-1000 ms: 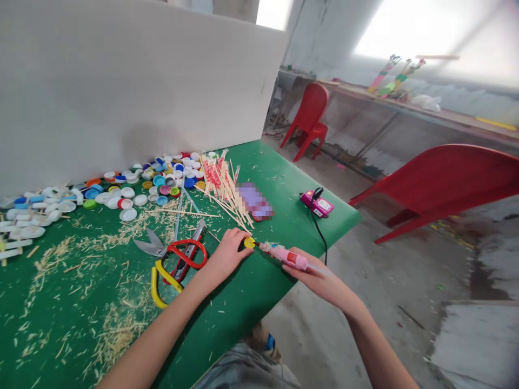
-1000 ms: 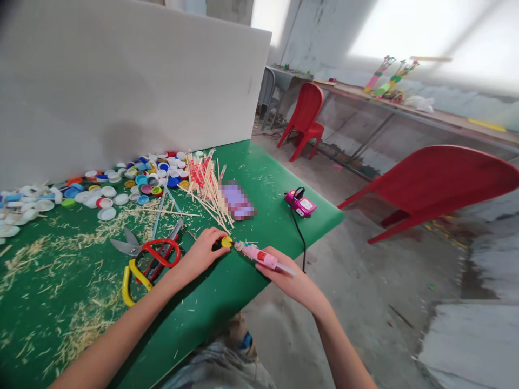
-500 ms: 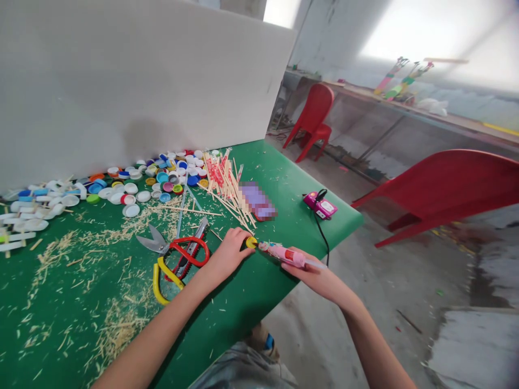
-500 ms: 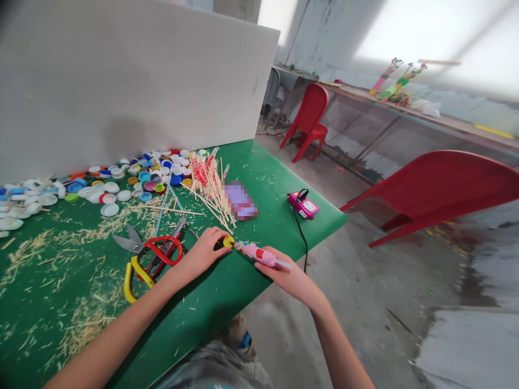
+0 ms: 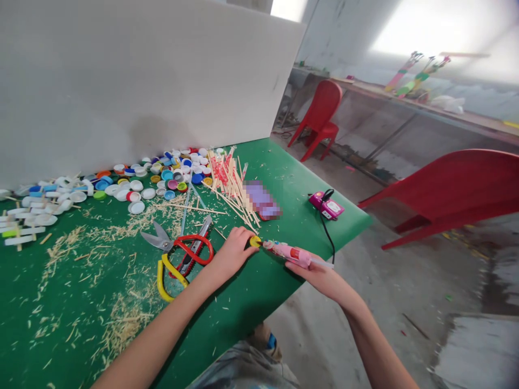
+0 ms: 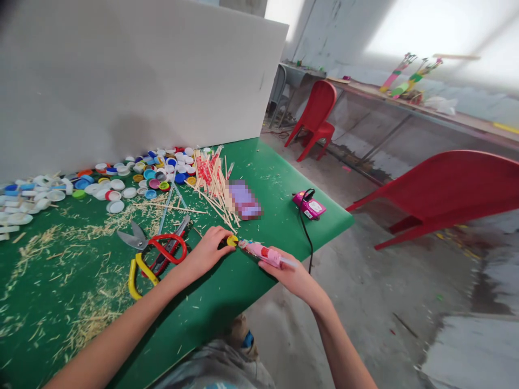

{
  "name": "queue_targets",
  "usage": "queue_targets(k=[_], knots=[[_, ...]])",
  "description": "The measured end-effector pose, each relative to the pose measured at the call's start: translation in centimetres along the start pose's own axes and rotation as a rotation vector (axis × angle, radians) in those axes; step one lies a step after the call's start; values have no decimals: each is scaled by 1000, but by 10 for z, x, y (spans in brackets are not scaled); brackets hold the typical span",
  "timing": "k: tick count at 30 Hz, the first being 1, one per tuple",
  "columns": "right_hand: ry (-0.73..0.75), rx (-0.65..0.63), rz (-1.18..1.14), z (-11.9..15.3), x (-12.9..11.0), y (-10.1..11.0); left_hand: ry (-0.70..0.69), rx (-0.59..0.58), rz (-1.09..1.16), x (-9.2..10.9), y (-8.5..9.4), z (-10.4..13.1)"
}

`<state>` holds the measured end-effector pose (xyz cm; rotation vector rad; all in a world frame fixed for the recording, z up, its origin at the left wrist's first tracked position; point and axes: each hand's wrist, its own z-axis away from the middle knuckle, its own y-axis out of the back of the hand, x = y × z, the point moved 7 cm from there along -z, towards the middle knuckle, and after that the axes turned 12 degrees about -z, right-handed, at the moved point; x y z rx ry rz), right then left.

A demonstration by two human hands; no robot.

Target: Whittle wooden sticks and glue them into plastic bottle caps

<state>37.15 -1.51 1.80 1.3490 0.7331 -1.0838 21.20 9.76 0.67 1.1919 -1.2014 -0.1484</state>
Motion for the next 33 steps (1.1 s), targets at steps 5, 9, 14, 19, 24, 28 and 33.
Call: queue_targets(k=[5,9,14,19,24,28,33], knots=[[-78,56,43,-3,-3,2,1,-8,-13,0,0,-1],[-110,73,55,-4,6,4,9,-9,-13,-1,0,-1],[-163,84,80,-5,17,6,11,-11,-14,-2,-1,-1],[-223,86,115,-5,20,7,10,-16,-18,-2,-2,-2],[-241,100,132,-6,23,10,21,-26,-19,-1,-1,-2],[-232,90,137,-6,24,9,33,-30,-23,-3,-2,-3],[-229,83,145,-6,24,8,36,-24,-27,-5,-4,-3]])
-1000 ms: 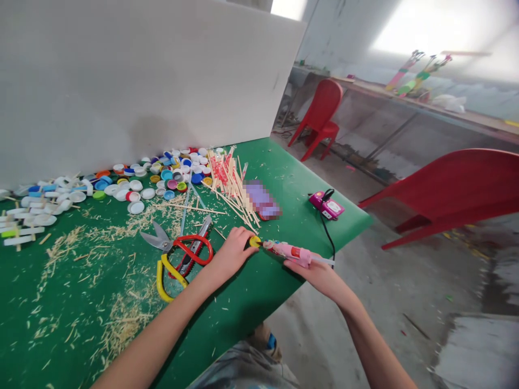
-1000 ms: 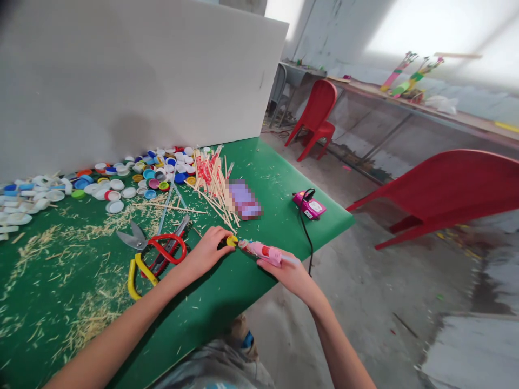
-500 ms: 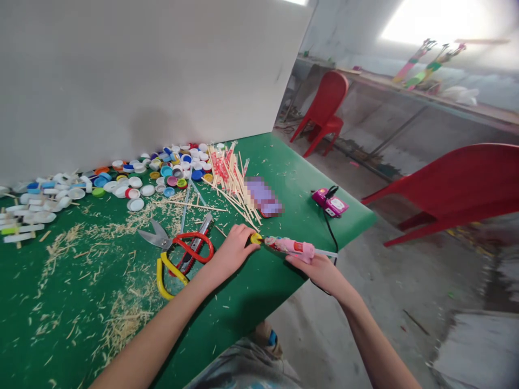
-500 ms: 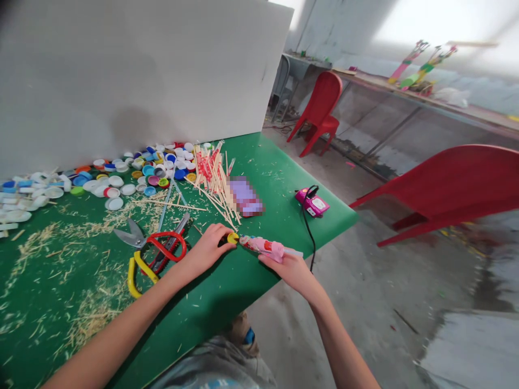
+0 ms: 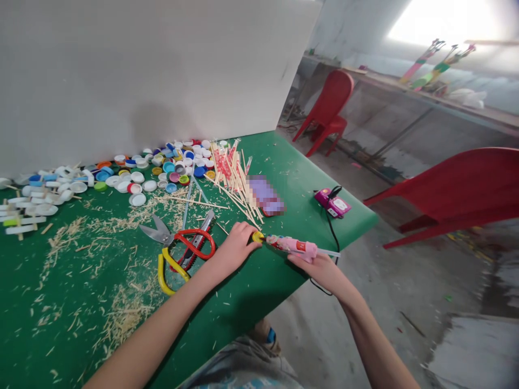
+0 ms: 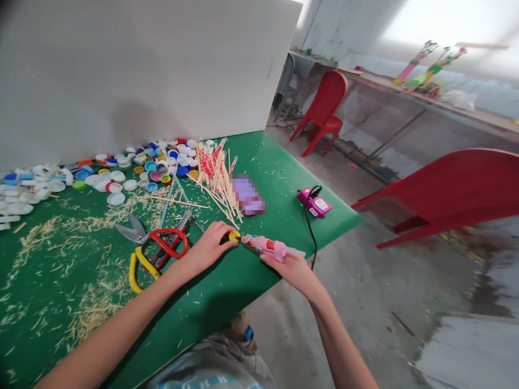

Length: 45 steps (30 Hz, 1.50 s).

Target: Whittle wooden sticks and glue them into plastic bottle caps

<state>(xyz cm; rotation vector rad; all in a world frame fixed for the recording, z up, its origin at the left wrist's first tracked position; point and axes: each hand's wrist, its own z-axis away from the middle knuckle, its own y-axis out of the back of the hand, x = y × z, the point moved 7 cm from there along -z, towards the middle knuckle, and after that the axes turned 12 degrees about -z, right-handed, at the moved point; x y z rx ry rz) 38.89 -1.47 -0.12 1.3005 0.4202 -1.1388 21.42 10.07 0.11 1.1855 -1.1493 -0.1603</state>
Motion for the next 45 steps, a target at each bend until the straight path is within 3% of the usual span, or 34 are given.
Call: queue_targets(k=[45], knots=[[-8,26,16,1,-7,1,-13,-22,-8,3,4,1]])
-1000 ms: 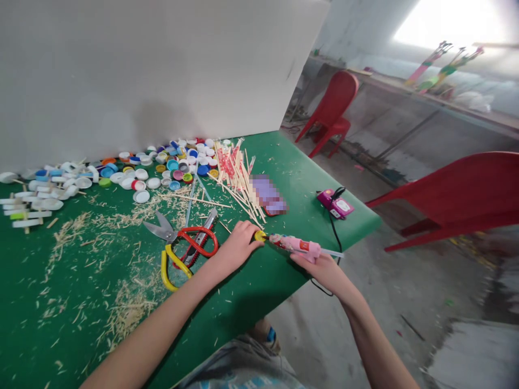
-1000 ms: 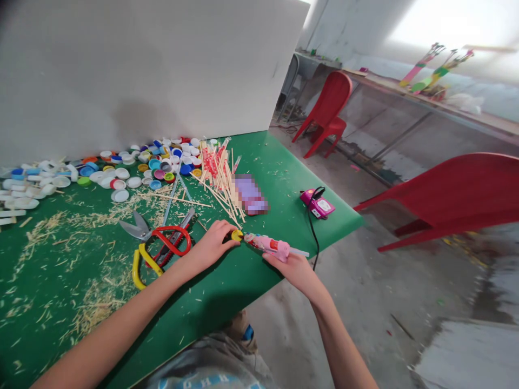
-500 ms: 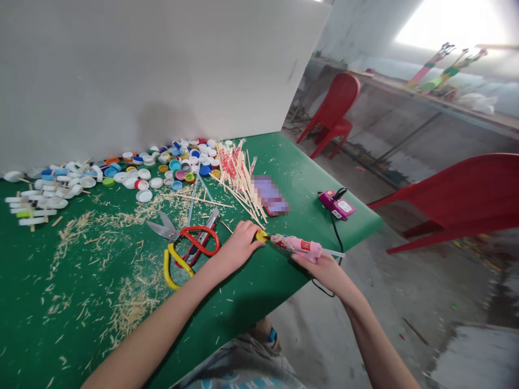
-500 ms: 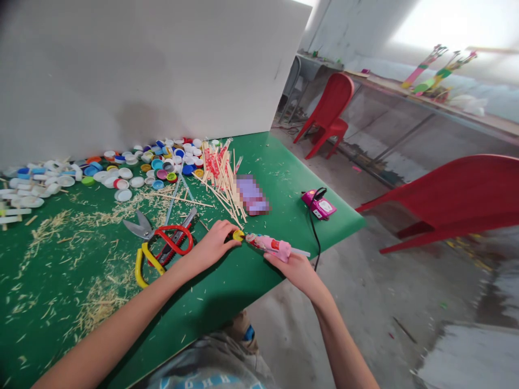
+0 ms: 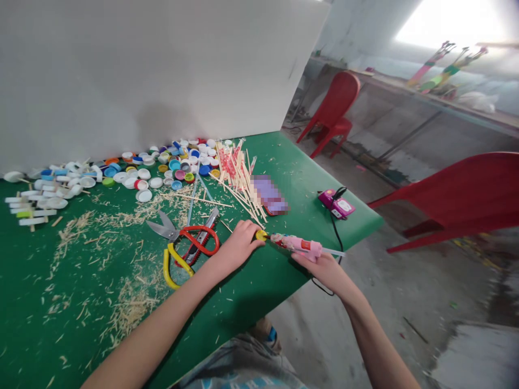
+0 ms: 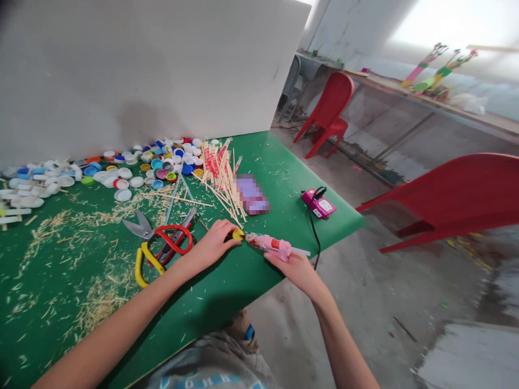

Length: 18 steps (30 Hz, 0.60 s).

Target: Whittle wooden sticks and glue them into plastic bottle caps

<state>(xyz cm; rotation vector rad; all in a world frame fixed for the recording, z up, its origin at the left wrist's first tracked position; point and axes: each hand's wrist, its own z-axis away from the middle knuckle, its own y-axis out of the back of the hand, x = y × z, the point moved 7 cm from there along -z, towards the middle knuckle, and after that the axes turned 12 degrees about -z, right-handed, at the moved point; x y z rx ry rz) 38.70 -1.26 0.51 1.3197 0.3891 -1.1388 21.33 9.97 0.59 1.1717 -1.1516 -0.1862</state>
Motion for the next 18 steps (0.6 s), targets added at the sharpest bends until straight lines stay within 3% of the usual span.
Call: queue_targets(k=[18], knots=[[44,46,-72,-2,2,5,5,1,19,0,0,0]])
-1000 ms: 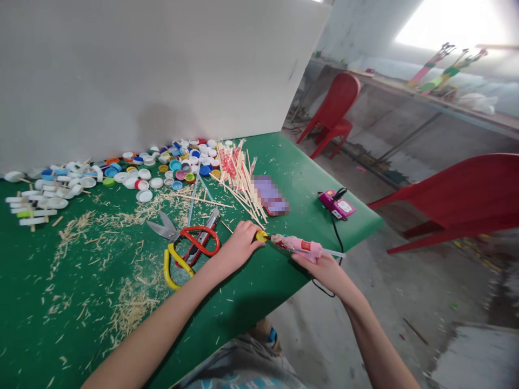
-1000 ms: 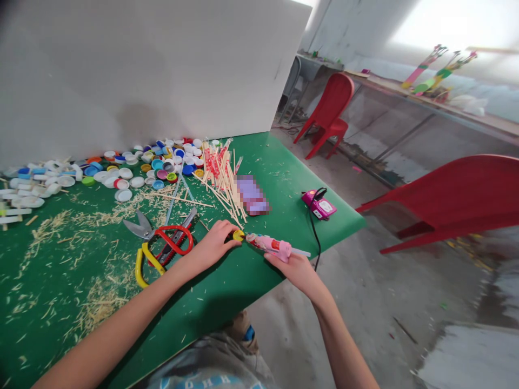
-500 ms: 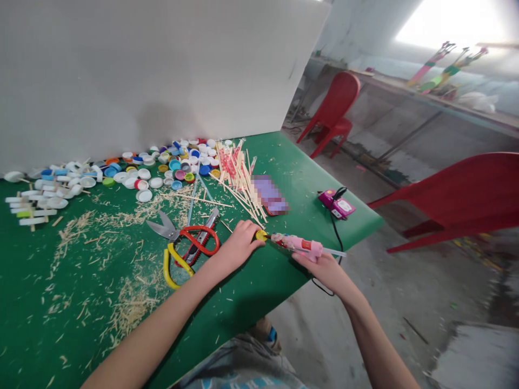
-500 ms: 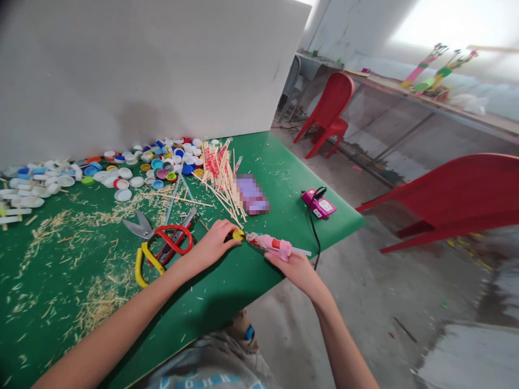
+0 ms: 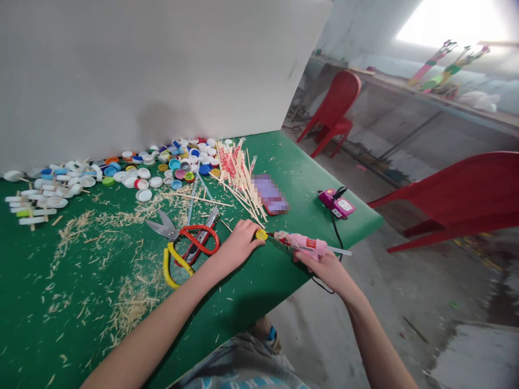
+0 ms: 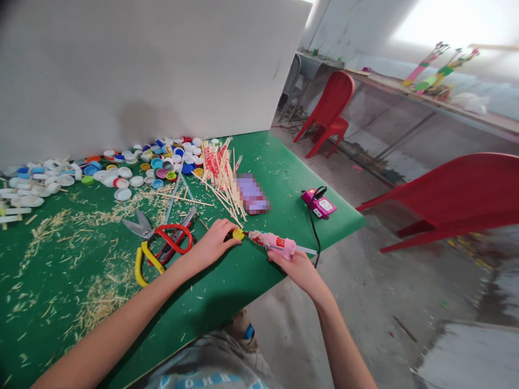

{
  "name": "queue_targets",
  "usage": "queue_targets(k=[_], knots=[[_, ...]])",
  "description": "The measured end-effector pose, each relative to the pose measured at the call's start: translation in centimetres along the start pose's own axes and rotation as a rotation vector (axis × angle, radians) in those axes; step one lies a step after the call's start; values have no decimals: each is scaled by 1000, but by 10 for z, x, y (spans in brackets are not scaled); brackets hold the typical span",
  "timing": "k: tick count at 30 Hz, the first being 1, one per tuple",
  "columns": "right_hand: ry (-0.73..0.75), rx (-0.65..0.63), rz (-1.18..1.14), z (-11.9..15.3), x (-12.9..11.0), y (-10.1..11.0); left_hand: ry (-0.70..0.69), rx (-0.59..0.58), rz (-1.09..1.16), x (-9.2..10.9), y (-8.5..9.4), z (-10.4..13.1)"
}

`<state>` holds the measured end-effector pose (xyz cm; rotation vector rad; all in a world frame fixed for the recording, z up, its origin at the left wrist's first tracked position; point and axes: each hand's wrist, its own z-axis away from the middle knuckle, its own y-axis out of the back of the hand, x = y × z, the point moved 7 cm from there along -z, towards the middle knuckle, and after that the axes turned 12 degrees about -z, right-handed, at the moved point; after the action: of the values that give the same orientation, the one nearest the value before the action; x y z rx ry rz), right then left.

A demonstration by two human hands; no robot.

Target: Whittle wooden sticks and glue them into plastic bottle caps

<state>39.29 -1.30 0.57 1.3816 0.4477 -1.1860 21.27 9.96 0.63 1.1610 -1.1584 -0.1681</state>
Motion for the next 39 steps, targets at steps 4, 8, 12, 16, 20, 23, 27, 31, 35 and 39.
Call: queue_targets(k=[4,8,12,16,20,23,27,31,35,39], knots=[[-4,-20,-31,1,-1,-1,-3,7,2,-2,-1,0],[-14,-28,-26,1,-2,-1,0,3,6,-3,-1,0],[-14,-11,16,1,-4,3,2,-3,17,-3,0,0],[-20,0,55,2,-5,6,12,-13,31,-2,1,0],[-14,1,58,2,-4,6,29,-21,36,0,3,0],[-13,4,56,3,-3,6,38,-29,37,1,4,1],[-38,11,62,3,-1,7,41,-32,36,0,4,1],[-35,15,65,3,-1,8,37,-33,34,0,3,0],[-25,26,83,2,-3,10,33,-30,32,0,3,0],[-22,7,86,2,-3,11,31,-30,31,-1,2,-1]])
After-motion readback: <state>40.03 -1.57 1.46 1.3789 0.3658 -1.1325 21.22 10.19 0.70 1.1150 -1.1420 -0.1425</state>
